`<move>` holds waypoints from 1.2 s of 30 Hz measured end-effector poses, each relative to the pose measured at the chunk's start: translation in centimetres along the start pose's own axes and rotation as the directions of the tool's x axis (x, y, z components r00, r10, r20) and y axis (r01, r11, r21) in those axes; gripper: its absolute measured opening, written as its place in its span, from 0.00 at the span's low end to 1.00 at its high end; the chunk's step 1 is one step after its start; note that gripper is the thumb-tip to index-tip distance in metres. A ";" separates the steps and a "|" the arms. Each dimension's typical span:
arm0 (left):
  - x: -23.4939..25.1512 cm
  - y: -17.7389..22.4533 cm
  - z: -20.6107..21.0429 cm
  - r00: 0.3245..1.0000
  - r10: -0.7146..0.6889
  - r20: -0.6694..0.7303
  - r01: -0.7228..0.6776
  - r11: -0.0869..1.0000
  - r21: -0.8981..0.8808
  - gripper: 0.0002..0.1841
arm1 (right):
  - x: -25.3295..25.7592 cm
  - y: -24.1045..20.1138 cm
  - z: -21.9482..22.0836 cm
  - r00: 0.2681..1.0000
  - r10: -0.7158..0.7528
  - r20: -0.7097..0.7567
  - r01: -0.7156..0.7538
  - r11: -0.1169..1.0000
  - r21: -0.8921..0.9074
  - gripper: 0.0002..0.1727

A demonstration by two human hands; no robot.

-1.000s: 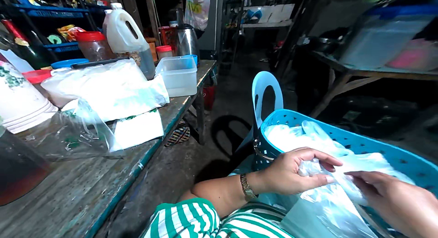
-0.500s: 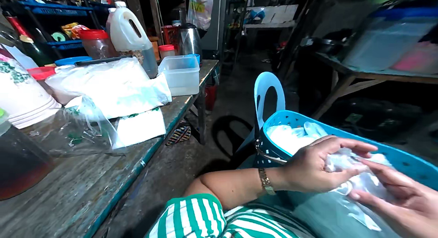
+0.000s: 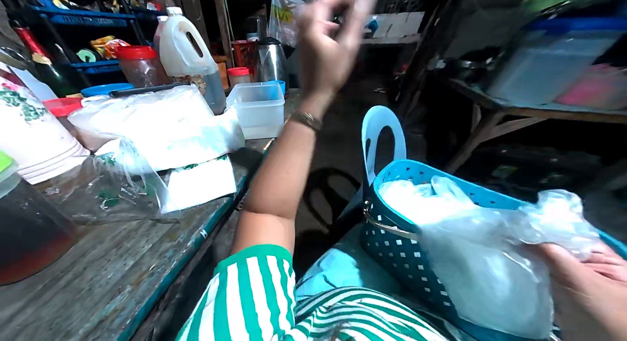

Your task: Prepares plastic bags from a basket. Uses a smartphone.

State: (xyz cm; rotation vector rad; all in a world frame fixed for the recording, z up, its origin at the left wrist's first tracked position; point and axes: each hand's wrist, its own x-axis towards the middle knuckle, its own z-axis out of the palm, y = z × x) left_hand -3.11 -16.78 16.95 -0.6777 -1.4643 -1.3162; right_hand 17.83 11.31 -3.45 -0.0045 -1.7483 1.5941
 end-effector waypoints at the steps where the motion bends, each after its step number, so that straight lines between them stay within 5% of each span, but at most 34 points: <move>1: 2.7 -1.9 -1.9 0.977 -0.099 -0.190 0.112 0.992 0.062 0.16 | 0.0 -0.1 -0.1 1.000 -0.025 -0.017 0.025 1.000 0.001 0.17; 3: 6.8 -5.9 -6.2 0.797 -0.281 -0.535 0.398 0.910 0.115 0.21 | -0.1 -0.8 0.0 0.997 -0.058 -0.051 0.060 0.997 0.045 0.18; 5: 8.7 -8.4 -10.3 0.558 -0.393 -0.731 0.692 0.707 0.148 0.27 | -0.3 -1.4 0.3 0.995 -0.065 -0.074 0.069 0.996 0.062 0.19; 8: 8.4 -9.9 -15.0 0.430 -0.385 -0.816 0.881 0.377 0.286 0.28 | -0.6 -1.5 0.4 0.994 -0.091 -0.060 0.096 0.993 0.076 0.21; 11: 8.0 -11.1 -18.5 0.399 -0.387 -0.831 0.917 0.174 0.359 0.25 | -0.7 -1.4 0.4 0.993 -0.119 -0.022 0.121 0.990 0.071 0.22; 17: 7.6 -13.3 -23.3 0.428 -0.479 -0.766 0.904 0.220 0.367 0.23 | -1.1 -1.6 0.5 0.993 -0.118 0.012 0.117 0.992 0.048 0.23; 19: 7.2 -13.5 -24.6 0.477 -0.475 -0.739 0.867 0.116 0.484 0.23 | -1.3 -1.9 0.6 0.995 -0.097 0.014 0.096 0.995 0.041 0.23; 30: 6.3 -15.3 -29.8 0.430 -0.559 -0.709 0.855 0.505 0.120 0.24 | -1.2 -1.7 0.5 0.995 -0.090 0.037 0.088 0.996 0.031 0.23; 36: 7.4 -14.2 -28.5 0.434 -0.373 -0.820 0.901 0.186 0.392 0.24 | -1.3 -1.9 -0.6 0.994 -0.099 0.042 0.099 0.995 0.008 0.21</move>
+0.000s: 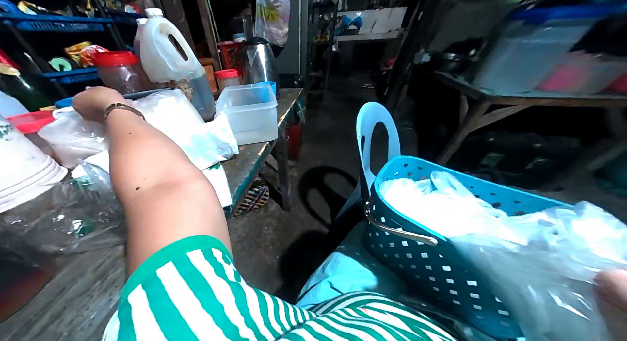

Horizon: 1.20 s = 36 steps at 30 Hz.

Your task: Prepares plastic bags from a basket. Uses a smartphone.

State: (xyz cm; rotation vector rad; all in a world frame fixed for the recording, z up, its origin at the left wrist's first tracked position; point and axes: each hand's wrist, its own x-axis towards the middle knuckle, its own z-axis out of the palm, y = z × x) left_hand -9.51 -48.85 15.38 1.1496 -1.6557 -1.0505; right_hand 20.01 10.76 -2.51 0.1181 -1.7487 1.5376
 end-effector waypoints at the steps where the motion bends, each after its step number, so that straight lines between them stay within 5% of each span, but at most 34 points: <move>1: 0.2 -0.2 0.1 1.000 0.006 0.009 -0.006 1.000 0.017 0.24 | 0.0 0.1 -0.3 1.000 0.004 -0.008 -0.004 1.000 0.004 0.22; 5: 2.5 -1.7 0.4 0.992 0.048 0.113 -0.049 0.999 0.003 0.25 | -0.1 0.3 -0.6 0.999 0.028 -0.022 -0.027 0.999 0.029 0.23; 9: 2.2 -2.8 -0.3 0.975 0.006 0.221 0.078 0.925 -0.371 0.24 | 0.0 0.5 -0.4 1.000 -0.007 0.000 0.007 0.999 0.048 0.23; 12: 2.3 -2.6 -0.2 0.982 -0.022 0.186 0.111 0.868 -0.484 0.25 | 0.1 0.3 -0.2 1.000 -0.016 0.003 0.016 0.999 0.050 0.23; 20: 2.6 -2.6 0.3 0.994 -0.023 0.104 0.054 0.949 -0.311 0.25 | 0.0 -0.1 -0.4 1.000 -0.027 -0.001 0.027 0.999 0.031 0.22; 23: 2.3 -2.0 0.3 0.999 -0.027 0.042 0.041 0.928 -0.370 0.27 | 0.1 0.0 -0.6 0.999 -0.033 0.008 0.033 0.999 0.038 0.22; 29: 0.0 0.9 -1.5 0.993 0.105 -0.062 -0.116 0.968 -0.222 0.30 | 0.2 0.0 -0.7 0.999 -0.042 0.010 0.041 0.998 0.041 0.22; 36: -1.1 2.5 -1.9 0.942 0.232 -0.243 -0.313 0.868 -0.385 0.23 | 0.1 -0.1 -0.8 0.998 -0.062 0.000 0.062 0.997 0.036 0.21</move>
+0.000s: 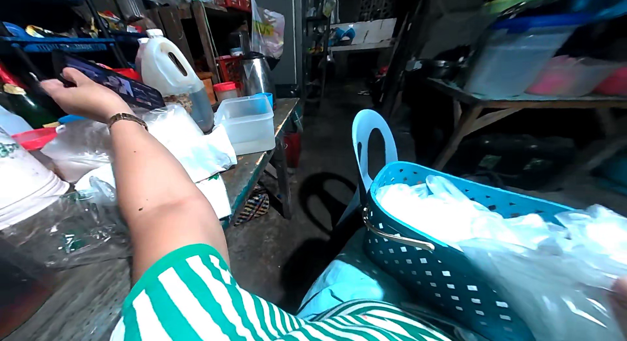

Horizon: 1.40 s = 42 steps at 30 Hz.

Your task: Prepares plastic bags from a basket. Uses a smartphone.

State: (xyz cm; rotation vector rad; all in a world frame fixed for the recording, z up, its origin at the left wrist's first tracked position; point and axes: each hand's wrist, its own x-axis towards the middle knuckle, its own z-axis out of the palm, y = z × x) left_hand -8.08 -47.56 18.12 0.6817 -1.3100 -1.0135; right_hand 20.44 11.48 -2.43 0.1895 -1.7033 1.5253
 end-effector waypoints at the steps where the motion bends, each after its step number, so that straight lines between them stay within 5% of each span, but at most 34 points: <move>1: 0.2 0.3 0.1 0.999 0.038 -0.019 -0.038 0.999 -0.006 0.21 | 0.0 0.0 0.0 1.000 -0.004 0.001 0.004 1.000 0.002 0.22; 7: -0.1 4.0 0.7 0.987 0.156 0.038 -0.135 0.935 -0.328 0.17 | 0.5 -0.4 0.3 0.998 -0.008 -0.067 0.010 0.999 0.031 0.23; 11: -2.2 7.1 2.5 0.953 0.256 0.162 -0.119 0.809 -0.576 0.09 | 1.4 0.5 -1.1 0.978 -0.206 0.023 0.206 0.978 -0.017 0.17; 18: -12.1 13.4 3.6 0.786 0.395 0.476 0.151 0.624 -0.767 0.05 | 3.4 -0.7 0.8 0.985 -0.101 0.137 0.090 0.992 0.085 0.16; 25: -26.6 16.7 0.6 0.447 0.422 0.788 0.490 0.622 -0.611 0.07 | 4.5 0.0 3.5 0.931 -0.205 0.302 0.239 0.968 -0.080 0.17; 30: -36.0 14.8 -1.4 0.215 0.414 0.884 0.610 0.650 -0.453 0.08 | 4.2 -1.3 5.1 0.947 0.075 0.312 -0.047 0.994 -0.095 0.35; 34: -42.3 13.0 -3.3 0.167 0.287 0.943 0.768 0.562 -0.307 0.06 | 4.5 -1.8 5.6 0.896 0.366 0.249 -0.332 0.928 -0.171 0.44; 38: -46.1 12.0 -4.2 0.178 0.105 0.978 0.867 0.454 -0.206 0.08 | 4.6 -1.1 4.9 0.913 0.387 0.133 -0.369 0.919 -0.141 0.40; 42: -46.8 10.9 -5.0 0.014 0.111 0.994 0.903 0.426 -0.061 0.18 | 4.1 -1.2 4.5 0.917 0.395 0.056 -0.387 0.915 -0.114 0.30</move>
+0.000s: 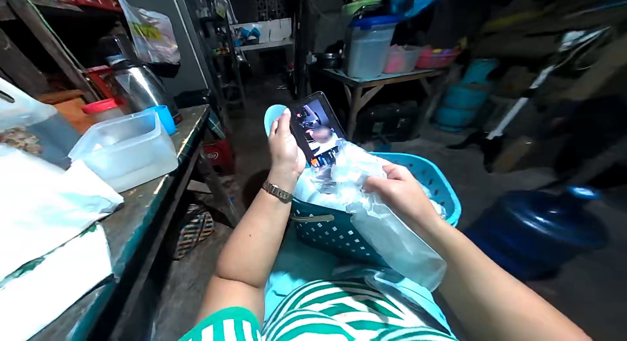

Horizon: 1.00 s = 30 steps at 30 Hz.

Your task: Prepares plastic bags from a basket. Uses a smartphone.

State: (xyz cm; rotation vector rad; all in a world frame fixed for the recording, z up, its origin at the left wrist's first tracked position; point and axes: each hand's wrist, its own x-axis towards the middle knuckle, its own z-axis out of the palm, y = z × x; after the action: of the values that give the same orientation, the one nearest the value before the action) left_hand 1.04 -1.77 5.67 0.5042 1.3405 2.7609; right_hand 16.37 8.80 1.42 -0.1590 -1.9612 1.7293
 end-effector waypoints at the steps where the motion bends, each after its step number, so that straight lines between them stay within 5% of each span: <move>1: -0.6 -0.1 -0.7 0.995 -0.045 0.090 0.044 0.999 0.011 0.23 | -0.2 0.1 0.0 1.000 -0.005 -0.017 0.005 1.000 -0.001 0.29; 6: -3.1 -2.2 -4.8 0.847 -0.219 0.484 0.252 0.968 -0.003 0.43 | -0.2 1.1 0.2 0.995 -0.082 -0.053 0.083 0.996 0.017 0.14; 9: -4.0 -2.9 -5.1 0.808 -0.282 0.518 0.357 0.933 -0.049 0.47 | -0.1 1.7 0.4 0.992 -0.118 -0.047 0.114 0.991 -0.067 0.12; 14: -4.3 -2.6 -5.1 0.796 -0.254 0.550 0.342 0.938 -0.060 0.45 | 0.3 1.2 -0.2 0.992 -0.110 0.057 0.122 0.957 -0.264 0.21; 16: -3.9 -2.6 -5.6 0.728 -0.247 0.640 0.368 0.928 -0.061 0.48 | 0.7 0.8 -0.4 0.996 -0.054 0.074 0.072 0.960 -0.269 0.19; 18: -3.6 -2.6 -5.8 0.732 -0.260 0.629 0.355 0.935 -0.027 0.49 | 0.9 0.4 -0.6 0.996 -0.041 0.082 0.065 0.948 -0.311 0.16; 24: -3.5 -2.5 -4.9 0.741 -0.301 0.600 0.384 0.923 -0.011 0.48 | 0.9 -2.1 -0.5 0.892 -0.417 0.175 0.403 0.558 -0.725 0.34; 30: -3.8 -2.0 -4.7 0.742 -0.299 0.600 0.369 0.929 0.007 0.49 | 1.0 -3.7 0.6 0.874 -0.391 0.288 0.443 0.402 -0.801 0.44</move>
State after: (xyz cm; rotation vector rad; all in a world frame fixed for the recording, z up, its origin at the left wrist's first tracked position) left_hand 3.03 -4.68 0.38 0.9189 0.9883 2.0998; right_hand 16.18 8.01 5.22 0.0596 -2.4554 0.3108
